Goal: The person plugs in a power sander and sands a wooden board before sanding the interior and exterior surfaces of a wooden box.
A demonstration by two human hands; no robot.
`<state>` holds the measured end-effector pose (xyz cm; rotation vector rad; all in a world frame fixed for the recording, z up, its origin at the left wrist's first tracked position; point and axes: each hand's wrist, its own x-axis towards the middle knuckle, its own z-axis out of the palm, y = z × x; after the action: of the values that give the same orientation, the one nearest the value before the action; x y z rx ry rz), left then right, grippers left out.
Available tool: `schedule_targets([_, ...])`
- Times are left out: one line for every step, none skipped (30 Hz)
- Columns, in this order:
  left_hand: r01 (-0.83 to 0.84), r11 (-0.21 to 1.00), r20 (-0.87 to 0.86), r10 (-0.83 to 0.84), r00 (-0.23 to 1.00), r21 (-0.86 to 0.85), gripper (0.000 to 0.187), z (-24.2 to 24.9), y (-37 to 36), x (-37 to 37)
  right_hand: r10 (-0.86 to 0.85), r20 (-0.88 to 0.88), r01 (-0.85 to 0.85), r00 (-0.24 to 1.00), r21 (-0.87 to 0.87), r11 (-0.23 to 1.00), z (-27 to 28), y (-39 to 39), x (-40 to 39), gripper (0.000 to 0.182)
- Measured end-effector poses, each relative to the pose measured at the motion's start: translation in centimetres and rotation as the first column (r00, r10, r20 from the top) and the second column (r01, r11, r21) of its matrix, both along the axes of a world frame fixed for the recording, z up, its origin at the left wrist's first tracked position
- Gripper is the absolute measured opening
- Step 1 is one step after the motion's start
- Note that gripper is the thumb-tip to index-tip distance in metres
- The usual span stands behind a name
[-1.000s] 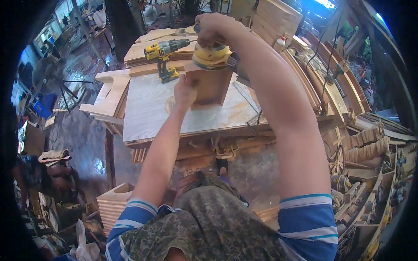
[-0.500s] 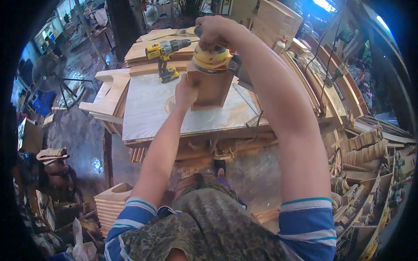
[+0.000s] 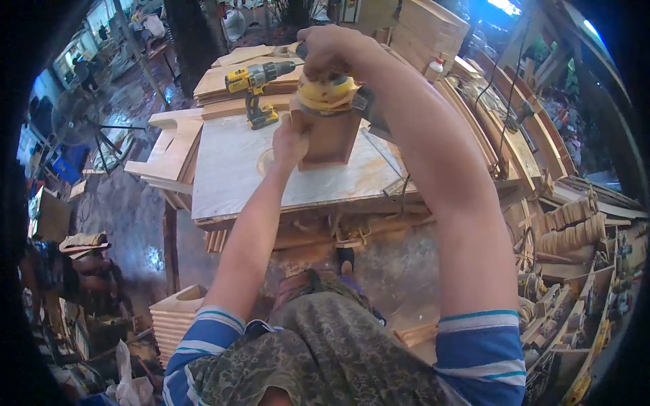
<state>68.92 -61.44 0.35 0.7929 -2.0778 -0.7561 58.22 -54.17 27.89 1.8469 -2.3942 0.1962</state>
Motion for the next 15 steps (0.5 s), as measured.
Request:
schedule_targets([-0.015,0.995,0.029,0.018,0.999,-0.095,0.042,-0.5,-0.1,-0.2,-0.007,0.007,0.007,1.0,-0.002,1.0,0.2,0.2,0.4,0.085])
schedule_targets([-0.006,0.995,0.038,0.01,0.999,-0.098,0.042,-1.0,-0.2,-0.2,0.013,0.014,-0.014,1.0,0.044,0.999,0.5,0.0,0.9,0.084])
schedule_targets([0.007,0.999,-0.005,-0.007,1.0,-0.031,0.04,-0.6,0.1,0.1,0.035,0.021,-0.037,0.999,0.09,0.995,0.8,0.1,1.6,0.082])
schedule_targets([0.02,0.999,-0.051,-0.018,0.999,0.037,0.038,-0.2,0.4,0.3,0.03,0.025,-0.032,0.999,0.086,0.996,0.3,-0.2,1.1,0.082])
schedule_targets([0.02,0.999,-0.051,-0.018,0.999,0.036,0.038,0.1,0.5,0.3,0.027,0.003,-0.028,1.0,0.065,0.998,-0.3,-0.9,0.4,0.082])
schedule_targets([0.01,0.999,-0.029,-0.009,1.0,0.051,0.04,0.2,0.5,0.3,0.03,-0.023,-0.029,0.999,0.046,0.999,-0.3,-1.3,0.6,0.081])
schedule_targets([-0.006,0.998,-0.008,0.006,1.0,0.069,0.041,0.2,0.5,0.4,0.042,-0.029,-0.041,0.999,0.052,0.998,-0.1,-1.2,0.5,0.081])
schedule_targets([-0.019,0.997,-0.015,0.02,1.0,0.073,0.041,0.2,0.5,0.5,0.003,-0.004,-0.003,1.0,0.091,0.996,0.3,-0.6,0.1,0.081])
schedule_targets([-0.027,0.997,0.002,0.027,1.0,0.07,0.04,0.1,0.6,0.4,-0.039,0.02,0.036,0.999,0.131,0.991,0.7,0.0,-0.1,0.081])
schedule_targets([-0.031,0.997,0.016,0.03,0.999,0.067,0.04,0.1,0.6,0.3,-0.031,0.013,0.029,0.999,0.134,0.991,0.5,0.2,-1.0,0.081])
schedule_targets([-0.036,0.997,0.01,0.035,0.999,0.069,0.04,0.1,0.5,0.2,-0.022,0.023,0.02,0.999,0.1,0.995,0.2,0.2,-2.1,0.081])
schedule_targets([-0.02,0.998,-0.016,0.021,1.0,0.054,0.039,0.0,0.5,0.2,-0.019,0.038,0.017,0.999,0.062,0.998,0.1,0.5,-2.3,0.081])
schedule_targets([0.002,0.999,-0.039,0.0,0.999,0.036,0.039,0.1,0.6,0.0,-0.019,0.11,0.014,0.994,0.051,0.999,-0.1,0.7,-2.5,0.081])
schedule_targets([0.014,0.999,-0.033,-0.013,0.999,0.033,0.039,0.0,0.6,-0.2,-0.031,0.116,0.026,0.993,0.048,0.998,-0.4,0.8,-2.7,0.081])
schedule_targets([0.0,0.999,-0.014,0.0,1.0,0.047,0.04,-0.2,0.5,-0.2,0.001,0.073,-0.003,0.997,0.032,0.999,-0.4,0.7,-2.2,0.081])
